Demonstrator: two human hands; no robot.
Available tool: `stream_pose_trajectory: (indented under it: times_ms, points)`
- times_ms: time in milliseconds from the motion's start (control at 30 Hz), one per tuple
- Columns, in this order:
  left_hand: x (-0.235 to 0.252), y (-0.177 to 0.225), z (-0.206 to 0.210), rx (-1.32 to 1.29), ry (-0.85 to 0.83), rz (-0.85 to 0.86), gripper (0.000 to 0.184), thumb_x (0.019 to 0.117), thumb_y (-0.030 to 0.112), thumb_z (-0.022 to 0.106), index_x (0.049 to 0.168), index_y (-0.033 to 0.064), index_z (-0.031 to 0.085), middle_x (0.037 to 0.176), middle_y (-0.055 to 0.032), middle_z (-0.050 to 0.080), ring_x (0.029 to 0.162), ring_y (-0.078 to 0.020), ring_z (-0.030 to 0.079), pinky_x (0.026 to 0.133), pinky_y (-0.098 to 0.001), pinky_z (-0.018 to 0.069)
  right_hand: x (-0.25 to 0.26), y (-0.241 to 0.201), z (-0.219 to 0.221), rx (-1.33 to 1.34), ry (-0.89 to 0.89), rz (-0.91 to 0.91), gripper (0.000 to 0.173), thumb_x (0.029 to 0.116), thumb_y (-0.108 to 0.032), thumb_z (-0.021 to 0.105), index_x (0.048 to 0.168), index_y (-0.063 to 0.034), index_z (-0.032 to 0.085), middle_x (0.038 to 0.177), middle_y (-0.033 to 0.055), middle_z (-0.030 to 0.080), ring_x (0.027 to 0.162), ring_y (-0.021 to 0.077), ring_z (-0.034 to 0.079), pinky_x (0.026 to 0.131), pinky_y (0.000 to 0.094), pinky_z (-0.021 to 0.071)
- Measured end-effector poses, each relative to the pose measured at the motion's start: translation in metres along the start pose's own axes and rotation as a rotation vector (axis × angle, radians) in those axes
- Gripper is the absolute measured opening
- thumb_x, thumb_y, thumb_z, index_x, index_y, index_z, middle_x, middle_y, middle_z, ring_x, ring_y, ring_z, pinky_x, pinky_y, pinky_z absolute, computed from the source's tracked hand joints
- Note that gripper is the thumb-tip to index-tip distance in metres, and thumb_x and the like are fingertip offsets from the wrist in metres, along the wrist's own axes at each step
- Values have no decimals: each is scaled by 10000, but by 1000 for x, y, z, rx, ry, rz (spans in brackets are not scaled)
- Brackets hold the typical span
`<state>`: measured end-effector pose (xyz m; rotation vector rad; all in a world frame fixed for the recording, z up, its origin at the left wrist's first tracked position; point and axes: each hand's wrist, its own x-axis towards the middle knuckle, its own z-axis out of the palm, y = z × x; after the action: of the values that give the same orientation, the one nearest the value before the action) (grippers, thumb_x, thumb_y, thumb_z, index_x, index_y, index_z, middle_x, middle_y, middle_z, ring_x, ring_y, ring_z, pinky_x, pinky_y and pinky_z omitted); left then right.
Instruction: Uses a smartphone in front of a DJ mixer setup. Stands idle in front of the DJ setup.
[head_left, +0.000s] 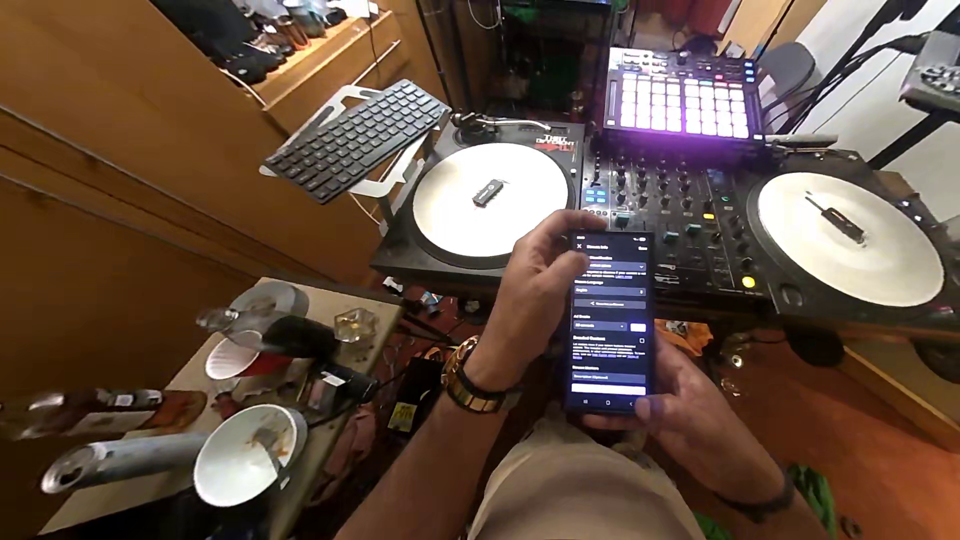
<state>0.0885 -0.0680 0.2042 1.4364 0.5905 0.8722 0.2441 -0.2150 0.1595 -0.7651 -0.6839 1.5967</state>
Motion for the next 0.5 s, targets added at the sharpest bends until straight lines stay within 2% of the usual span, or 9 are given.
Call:
stream_pose_trajectory:
  times_ms: [67, 133, 267, 333, 433, 500]
  points:
    - [0, -1, -1, -22, -12, -12, 446, 963, 17, 409, 1350, 133, 599, 1064, -118, 718, 740, -197, 714, 614, -328, 617, 0, 1, -1, -1, 0, -1, 844, 852, -171, 799, 1540, -84, 319, 1353, 172, 630, 1189, 357, 670, 962, 566, 595]
    - [6, -2, 1, -70, -21, -15, 490, 909, -27, 412, 1359, 70, 579, 1140, -147, 689, 858, -214, 719, 700, -369, 634, -1, 2, -2, -7, -9, -2, 832, 861, -178, 793, 1545, -94, 326, 1356, 170, 628, 1193, 353, 668, 965, 560, 595]
    - [8, -4, 1, -134, -33, -4, 489, 896, -5, 393, 1349, 35, 572, 1149, -164, 683, 890, -215, 719, 729, -375, 635, -2, 2, -2, 8, -7, -1, 836, 857, -164, 796, 1543, -84, 324, 1362, 181, 620, 1199, 363, 663, 968, 571, 591]
    - [6, -4, 1, -139, -30, 3, 477, 915, 1, 381, 1348, 40, 577, 1138, -161, 686, 874, -216, 719, 721, -376, 634, -2, 1, -2, 2, -13, -1, 838, 858, -174, 796, 1544, -86, 322, 1364, 182, 618, 1200, 363, 662, 966, 567, 592]
    - [-2, 2, 2, -49, 6, 6, 440, 983, -12, 422, 1358, 133, 601, 1106, -116, 712, 777, -203, 719, 636, -329, 623, -2, 0, -1, -3, -13, -8, 843, 860, -200, 802, 1540, -86, 317, 1365, 178, 620, 1199, 366, 664, 959, 570, 596]
    - [-2, 4, 3, -16, 17, 10, 438, 993, -31, 439, 1356, 146, 608, 1118, -108, 712, 772, -206, 718, 630, -327, 622, -2, 0, -1, -1, -29, -21, 824, 869, -175, 784, 1542, -86, 316, 1378, 179, 610, 1209, 374, 655, 959, 580, 592]
